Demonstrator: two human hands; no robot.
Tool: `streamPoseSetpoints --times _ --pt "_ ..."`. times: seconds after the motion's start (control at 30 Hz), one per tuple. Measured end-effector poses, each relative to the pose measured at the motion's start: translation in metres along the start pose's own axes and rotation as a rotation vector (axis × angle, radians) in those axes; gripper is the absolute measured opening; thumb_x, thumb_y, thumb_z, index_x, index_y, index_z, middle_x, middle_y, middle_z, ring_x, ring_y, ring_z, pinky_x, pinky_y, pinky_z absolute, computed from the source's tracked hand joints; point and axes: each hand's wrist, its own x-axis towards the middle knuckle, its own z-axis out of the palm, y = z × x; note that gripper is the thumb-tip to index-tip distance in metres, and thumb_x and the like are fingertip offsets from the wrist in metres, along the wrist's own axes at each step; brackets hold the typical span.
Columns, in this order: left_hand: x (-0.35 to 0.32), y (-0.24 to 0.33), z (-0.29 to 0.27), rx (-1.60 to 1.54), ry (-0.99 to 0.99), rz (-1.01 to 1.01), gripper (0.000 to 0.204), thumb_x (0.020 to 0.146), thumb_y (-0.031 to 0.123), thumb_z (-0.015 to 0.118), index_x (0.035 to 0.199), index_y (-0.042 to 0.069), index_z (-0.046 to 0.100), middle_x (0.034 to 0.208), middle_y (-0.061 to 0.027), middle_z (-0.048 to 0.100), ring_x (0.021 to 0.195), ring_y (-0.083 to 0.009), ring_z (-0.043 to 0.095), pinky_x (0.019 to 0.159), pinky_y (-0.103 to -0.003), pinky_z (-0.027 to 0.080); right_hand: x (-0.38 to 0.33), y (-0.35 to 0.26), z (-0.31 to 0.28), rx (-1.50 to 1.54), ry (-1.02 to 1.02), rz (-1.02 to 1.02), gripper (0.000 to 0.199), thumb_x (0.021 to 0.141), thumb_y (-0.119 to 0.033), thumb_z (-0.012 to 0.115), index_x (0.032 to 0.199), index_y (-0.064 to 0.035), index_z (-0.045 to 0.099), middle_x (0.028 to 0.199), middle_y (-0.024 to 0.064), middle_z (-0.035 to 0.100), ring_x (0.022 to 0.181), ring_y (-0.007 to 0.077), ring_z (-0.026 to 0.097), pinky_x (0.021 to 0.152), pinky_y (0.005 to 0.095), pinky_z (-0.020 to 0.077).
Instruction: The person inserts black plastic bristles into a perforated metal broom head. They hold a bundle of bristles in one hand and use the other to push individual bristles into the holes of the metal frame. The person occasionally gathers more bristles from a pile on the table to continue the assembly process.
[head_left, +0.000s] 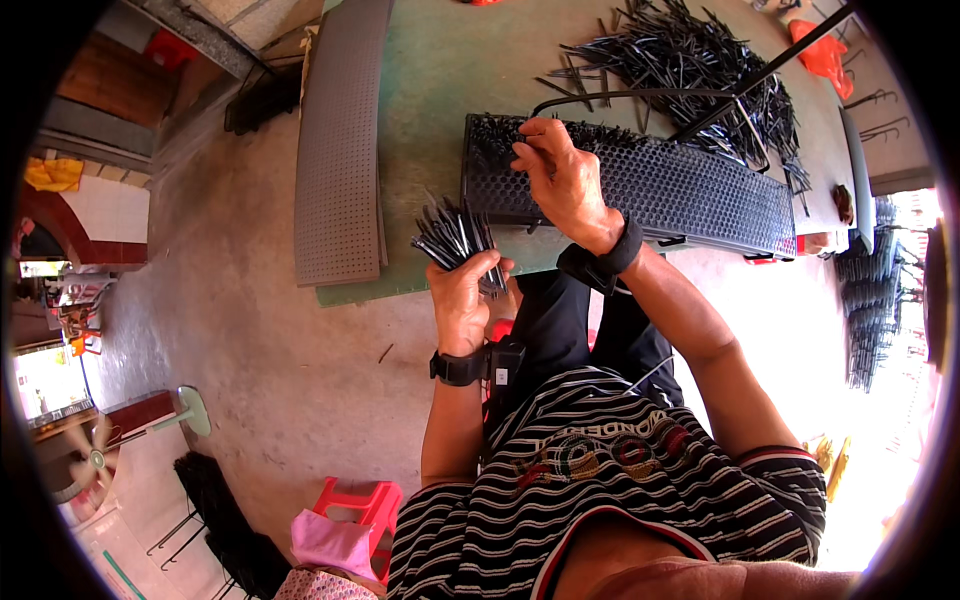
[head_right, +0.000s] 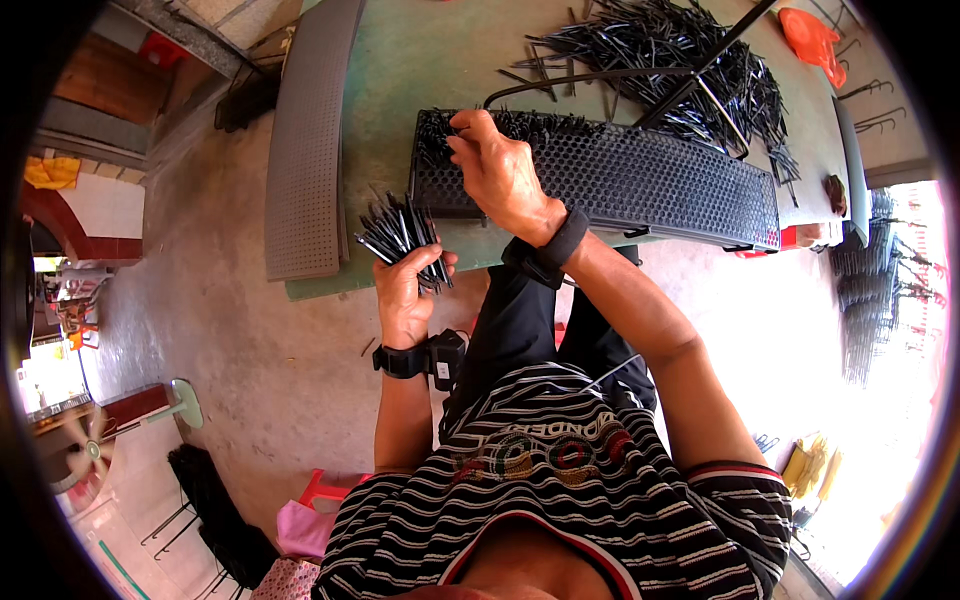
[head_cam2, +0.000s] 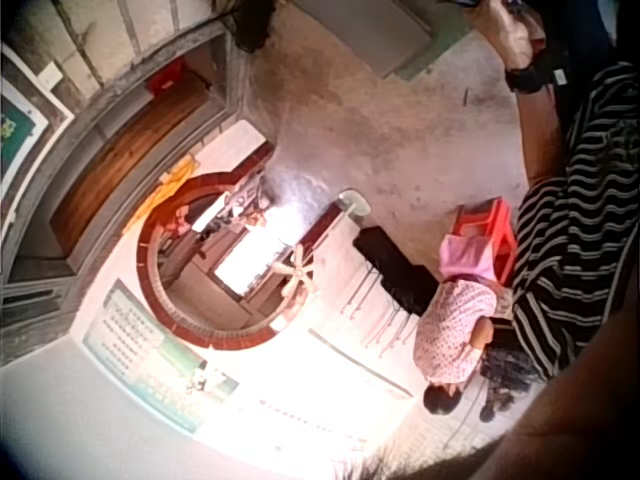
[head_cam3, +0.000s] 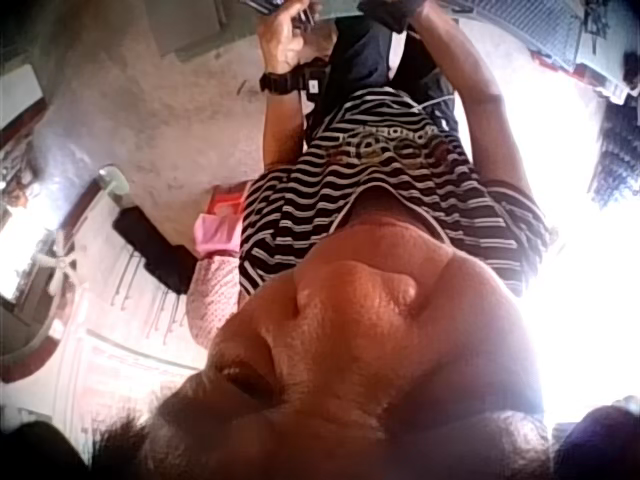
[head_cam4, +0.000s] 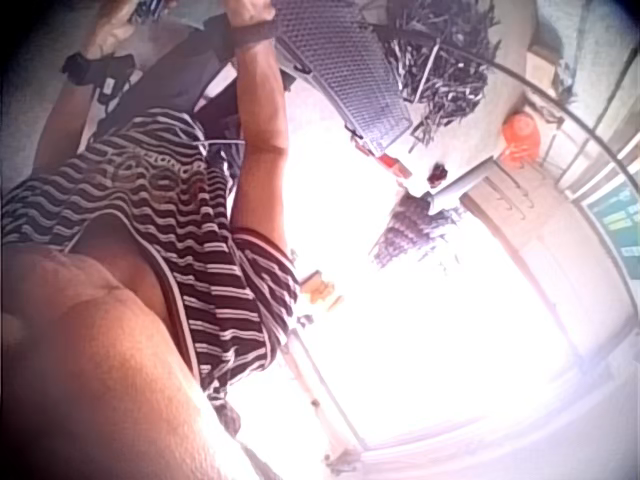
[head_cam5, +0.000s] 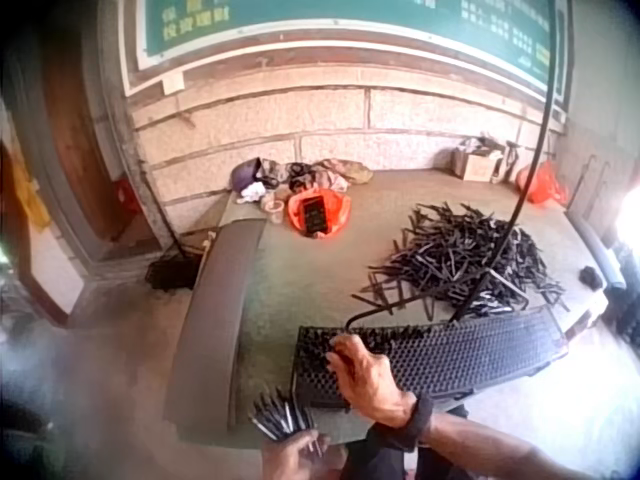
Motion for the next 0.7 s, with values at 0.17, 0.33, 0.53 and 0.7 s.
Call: streamPoseSetpoints --times 0.17,0.33,0.53,0.7 --pt "-0.004 0.006 0.006 -0.032 -0.006 -0.022 0.017 0.073 -0.007 0.065 0.09 -0.004 0.062 0.078 -0.0114 0.065 0.06 -0.0244 0.065 0.05 -0.032 0.052 0.002 0.008 0.004 -0.071 -0.006 -0.052 0.013 0.084 -0.003 0.057 0.096 -0.0005 0.052 0.073 0.015 0.062 0.066 0.0324 0.064 0.054 0.0363 0.0496" --pt "-0.005 0.007 0.006 -0.012 0.014 -0.036 0.018 0.073 -0.006 0.066 0.09 -0.004 0.062 0.081 -0.0125 0.066 0.06 -0.0243 0.065 0.05 -0.032 0.052 0.004 0.012 0.003 -0.342 -0.088 -0.285 0.006 0.08 -0.005 0.062 0.083 -0.0003 0.061 0.073 0.0119 0.059 0.064 0.0334 0.059 0.055 0.0363 0.0481" --pt "-0.008 0.013 0.015 -0.103 -0.011 -0.092 0.02 0.072 -0.008 0.068 0.09 -0.004 0.062 0.075 -0.012 0.065 0.058 -0.0237 0.064 0.05 -0.031 0.051 -0.016 -0.007 -0.013 0.158 -0.555 0.454 0.013 0.082 -0.011 0.065 0.085 0.0018 0.065 0.072 0.0074 0.065 0.051 0.0086 0.056 0.046 0.024 0.0445" --pt "-0.005 0.004 0.014 -0.037 -0.029 -0.062 0.026 0.073 -0.006 0.064 0.098 -0.004 0.061 0.083 -0.0137 0.066 0.061 -0.0254 0.065 0.05 -0.032 0.053 -0.011 -0.006 -0.018 0.395 -0.088 0.464 0.01 0.085 -0.004 0.058 0.092 0.0029 0.06 0.069 0.0071 0.065 0.056 0.0122 0.063 0.05 0.023 0.0484"
